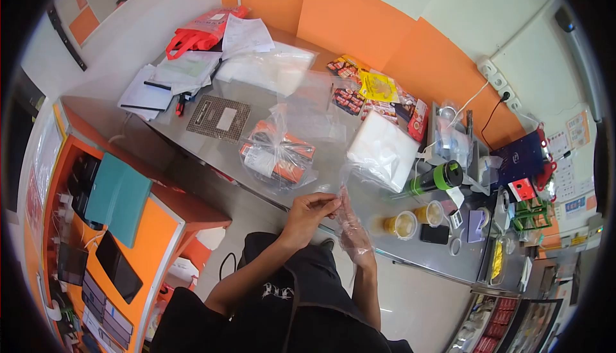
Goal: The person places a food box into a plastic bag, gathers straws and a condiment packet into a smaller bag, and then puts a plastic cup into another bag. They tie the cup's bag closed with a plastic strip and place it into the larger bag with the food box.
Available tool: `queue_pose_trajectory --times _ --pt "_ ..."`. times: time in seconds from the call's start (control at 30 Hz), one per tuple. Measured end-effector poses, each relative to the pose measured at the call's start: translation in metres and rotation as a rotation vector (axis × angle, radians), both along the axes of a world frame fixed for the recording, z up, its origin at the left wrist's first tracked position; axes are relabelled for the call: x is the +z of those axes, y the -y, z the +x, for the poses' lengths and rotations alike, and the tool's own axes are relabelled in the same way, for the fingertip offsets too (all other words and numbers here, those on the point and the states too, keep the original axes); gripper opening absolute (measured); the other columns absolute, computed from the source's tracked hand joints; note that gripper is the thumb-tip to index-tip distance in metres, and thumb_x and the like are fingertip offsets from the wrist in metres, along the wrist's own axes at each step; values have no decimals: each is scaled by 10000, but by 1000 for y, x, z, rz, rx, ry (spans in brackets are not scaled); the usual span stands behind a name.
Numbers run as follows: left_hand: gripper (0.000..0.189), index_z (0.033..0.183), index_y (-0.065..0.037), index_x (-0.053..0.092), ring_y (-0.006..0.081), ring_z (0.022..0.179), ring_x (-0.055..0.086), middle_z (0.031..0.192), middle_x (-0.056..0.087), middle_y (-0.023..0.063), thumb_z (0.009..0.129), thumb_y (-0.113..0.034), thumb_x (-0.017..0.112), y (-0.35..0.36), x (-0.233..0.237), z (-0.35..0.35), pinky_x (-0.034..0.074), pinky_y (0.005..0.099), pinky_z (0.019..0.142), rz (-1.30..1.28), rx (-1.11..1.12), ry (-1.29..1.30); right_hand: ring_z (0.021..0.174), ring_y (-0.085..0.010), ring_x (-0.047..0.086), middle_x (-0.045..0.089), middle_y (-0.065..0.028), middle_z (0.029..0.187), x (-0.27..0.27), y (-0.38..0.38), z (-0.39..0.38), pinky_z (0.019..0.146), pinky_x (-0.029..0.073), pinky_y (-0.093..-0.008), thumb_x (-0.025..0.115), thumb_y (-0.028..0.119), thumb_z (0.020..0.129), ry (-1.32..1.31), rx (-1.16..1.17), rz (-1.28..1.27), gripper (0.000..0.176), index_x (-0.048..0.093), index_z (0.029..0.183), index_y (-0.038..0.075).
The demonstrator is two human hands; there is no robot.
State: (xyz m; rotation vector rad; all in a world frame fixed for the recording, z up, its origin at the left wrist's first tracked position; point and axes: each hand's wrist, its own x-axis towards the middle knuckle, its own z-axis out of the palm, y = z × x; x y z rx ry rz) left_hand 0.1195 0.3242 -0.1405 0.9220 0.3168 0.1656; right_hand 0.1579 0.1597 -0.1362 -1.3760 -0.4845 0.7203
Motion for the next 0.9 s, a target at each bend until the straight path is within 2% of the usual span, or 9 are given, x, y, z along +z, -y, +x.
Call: queue_pose_trajectory --times 0.07,0.13,0.23,0.37,0.5,0.57,0.7,0.77,0.9 --pt "196 1073 46 706 99 774 634 881 703 64 928 -86 710 4 -7 -2 518 242 716 -57 30 -1 1374 -193 405 328 -84 1598 14 -3 1 1097 319 -285 430 363 1057 8 -61 85 620 266 1573 61" --pt "193 1069 51 705 98 760 630 875 700 61 928 -81 709 8 -8 -4 512 237 699 -82 59 2 1406 -214 359 338 -127 1588 9 -3 -1 1149 252 -330 466 335 1041 -113 -196 107 627 302 1541 -6" --pt "197 1076 55 702 99 752 629 866 695 56 934 -81 702 11 -5 -5 512 238 689 -34 88 10 1354 -228 424 436 -151 1515 19 -14 -5 1143 280 -355 499 253 1033 -147 -387 74 507 454 1441 -44" --pt "234 1111 61 692 104 788 639 892 695 63 944 -103 694 9 11 -4 533 253 738 75 93 -39 1023 -189 596 646 -96 1148 27 -18 -1 860 478 -318 569 133 1003 513 -469 -149 305 665 1276 37" --pt "245 1139 53 685 112 838 662 955 707 68 961 -113 672 1 29 -3 544 259 757 195 49 -43 1027 -225 617 660 -140 1134 34 -26 -6 899 484 -330 565 40 978 695 -400 -271 246 687 1184 -17" --pt "246 1143 59 681 123 877 670 991 713 83 960 -105 668 -5 21 -2 548 262 781 45 41 -23 1016 -219 614 667 -142 1103 37 -30 -7 874 489 -328 565 41 976 719 -375 -269 253 686 1193 -5" --pt "241 1137 73 678 149 928 680 1026 721 116 957 -88 664 -5 4 -6 548 264 815 -151 40 -25 1004 -205 617 670 -140 1118 33 -29 -8 882 477 -309 575 65 991 434 -444 -139 238 682 1178 -34" --pt "232 1130 75 679 156 911 680 1013 720 122 960 -81 658 -2 -4 -8 548 277 823 -51 57 -37 1006 -201 621 671 -142 1131 23 -24 -8 895 471 -302 577 70 996 175 -495 -25 240 674 1176 -55" --pt "223 1129 70 682 162 876 676 1004 718 123 963 -77 651 -4 -7 -8 546 299 841 -20 79 -101 1029 -207 631 671 -139 1148 27 -28 -9 943 481 -318 578 76 999 29 -518 168 229 651 1159 -71"
